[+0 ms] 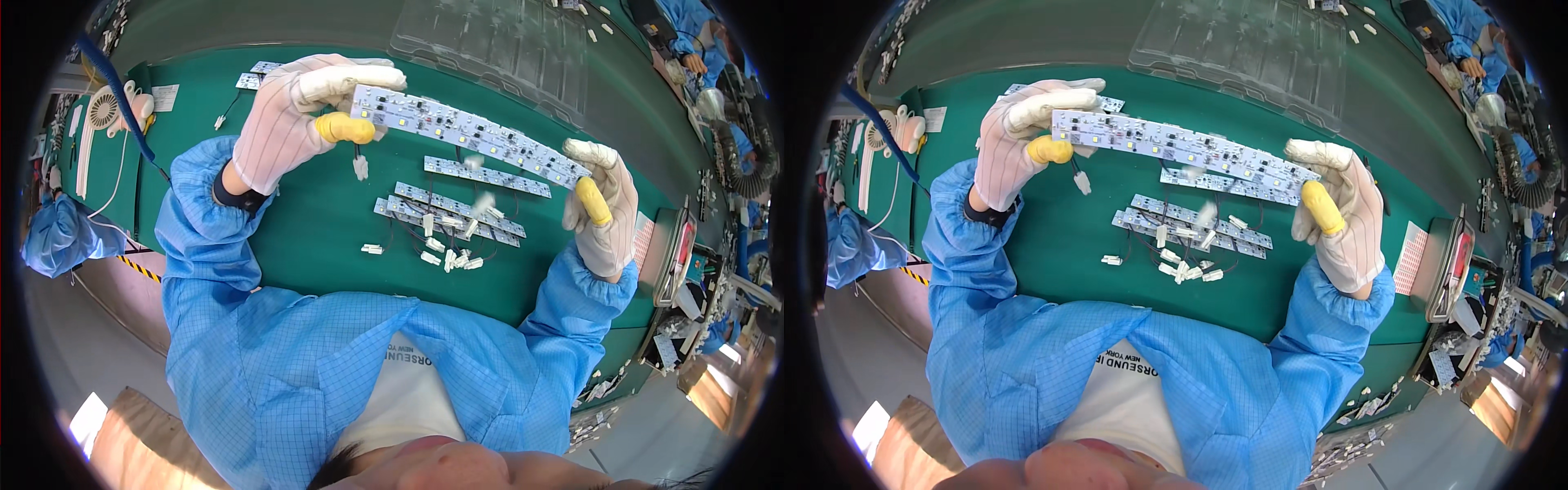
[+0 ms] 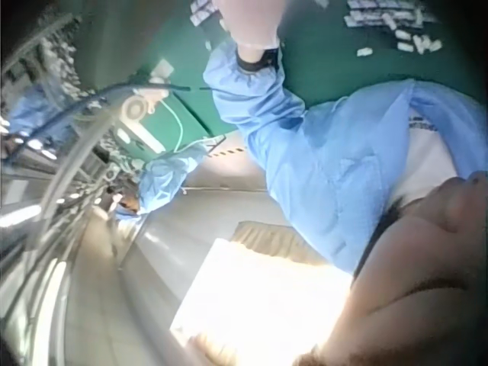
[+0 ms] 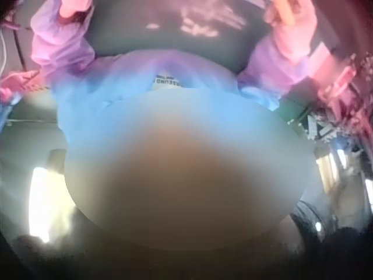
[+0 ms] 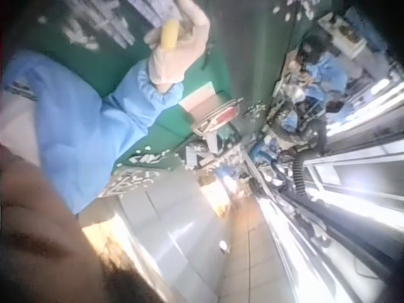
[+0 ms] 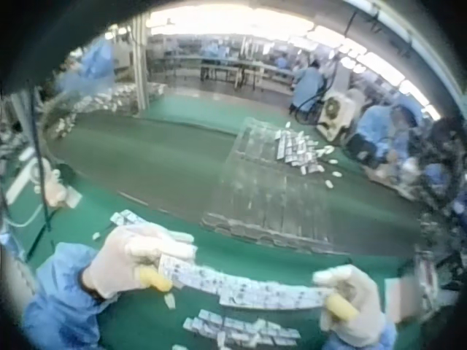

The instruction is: Manually assembling electronic components and plastic caps onto a circuit board at an assembly station.

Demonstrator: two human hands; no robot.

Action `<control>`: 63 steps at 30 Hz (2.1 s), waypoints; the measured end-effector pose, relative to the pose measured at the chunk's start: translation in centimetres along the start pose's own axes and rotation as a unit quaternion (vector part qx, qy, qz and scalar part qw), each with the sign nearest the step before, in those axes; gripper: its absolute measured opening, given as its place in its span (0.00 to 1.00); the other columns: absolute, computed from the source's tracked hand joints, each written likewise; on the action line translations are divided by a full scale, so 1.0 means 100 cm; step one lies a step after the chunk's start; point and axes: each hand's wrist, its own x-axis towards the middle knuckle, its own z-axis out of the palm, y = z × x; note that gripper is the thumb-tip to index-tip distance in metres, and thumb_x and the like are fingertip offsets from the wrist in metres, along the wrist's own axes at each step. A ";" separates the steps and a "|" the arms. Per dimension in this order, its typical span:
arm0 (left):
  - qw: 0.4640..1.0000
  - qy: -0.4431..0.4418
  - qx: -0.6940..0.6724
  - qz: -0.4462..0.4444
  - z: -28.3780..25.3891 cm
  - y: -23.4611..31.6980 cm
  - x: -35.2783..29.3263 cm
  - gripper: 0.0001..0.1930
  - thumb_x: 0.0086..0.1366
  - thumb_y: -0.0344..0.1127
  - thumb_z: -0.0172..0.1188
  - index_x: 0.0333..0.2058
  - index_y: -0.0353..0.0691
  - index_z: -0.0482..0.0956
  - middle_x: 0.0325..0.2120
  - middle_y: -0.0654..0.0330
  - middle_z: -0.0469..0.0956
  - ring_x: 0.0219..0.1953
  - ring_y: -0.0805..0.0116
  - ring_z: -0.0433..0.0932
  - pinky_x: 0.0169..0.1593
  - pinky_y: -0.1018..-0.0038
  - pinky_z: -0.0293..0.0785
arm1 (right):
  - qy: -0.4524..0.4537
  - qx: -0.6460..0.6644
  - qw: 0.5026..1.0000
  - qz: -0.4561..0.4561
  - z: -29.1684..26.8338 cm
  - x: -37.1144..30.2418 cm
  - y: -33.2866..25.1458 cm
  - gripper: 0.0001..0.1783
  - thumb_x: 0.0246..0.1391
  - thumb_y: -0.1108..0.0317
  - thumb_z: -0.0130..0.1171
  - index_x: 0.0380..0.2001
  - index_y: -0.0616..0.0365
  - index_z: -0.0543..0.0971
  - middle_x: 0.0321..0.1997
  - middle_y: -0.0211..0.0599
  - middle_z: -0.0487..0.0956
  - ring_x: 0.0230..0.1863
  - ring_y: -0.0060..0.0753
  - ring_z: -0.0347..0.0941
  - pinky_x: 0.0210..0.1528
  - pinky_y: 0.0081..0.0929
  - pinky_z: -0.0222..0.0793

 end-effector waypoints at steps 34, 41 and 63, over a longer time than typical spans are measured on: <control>0.992 -0.033 -0.122 0.007 -0.002 0.007 -0.010 0.30 0.55 0.52 0.61 0.50 0.37 0.74 0.30 0.57 0.82 0.37 0.72 0.78 0.41 0.75 0.73 | -0.005 -0.020 1.000 0.009 0.020 0.016 0.009 0.36 0.55 0.40 0.53 0.52 0.64 0.69 0.22 0.26 0.71 0.16 0.12 0.61 0.18 0.09 0.51; 0.992 -0.022 -0.112 -0.055 0.001 -0.005 0.001 0.16 0.66 0.42 0.52 0.45 0.39 0.78 0.29 0.63 0.83 0.33 0.74 0.79 0.40 0.78 0.72 | -0.009 -0.006 1.000 -0.009 0.011 0.016 0.011 0.44 0.48 0.30 0.50 0.46 0.64 0.70 0.24 0.34 0.75 0.20 0.21 0.69 0.24 0.15 0.63; 0.985 -0.101 0.009 -0.141 -0.006 -0.005 0.005 0.33 0.70 0.59 0.33 0.45 0.36 0.79 0.23 0.61 0.81 0.20 0.77 0.73 0.29 0.79 0.69 | -0.063 0.162 0.984 0.029 -0.003 0.007 0.026 0.25 0.60 0.47 0.49 0.43 0.62 0.70 0.28 0.43 0.80 0.16 0.27 0.72 0.15 0.17 0.63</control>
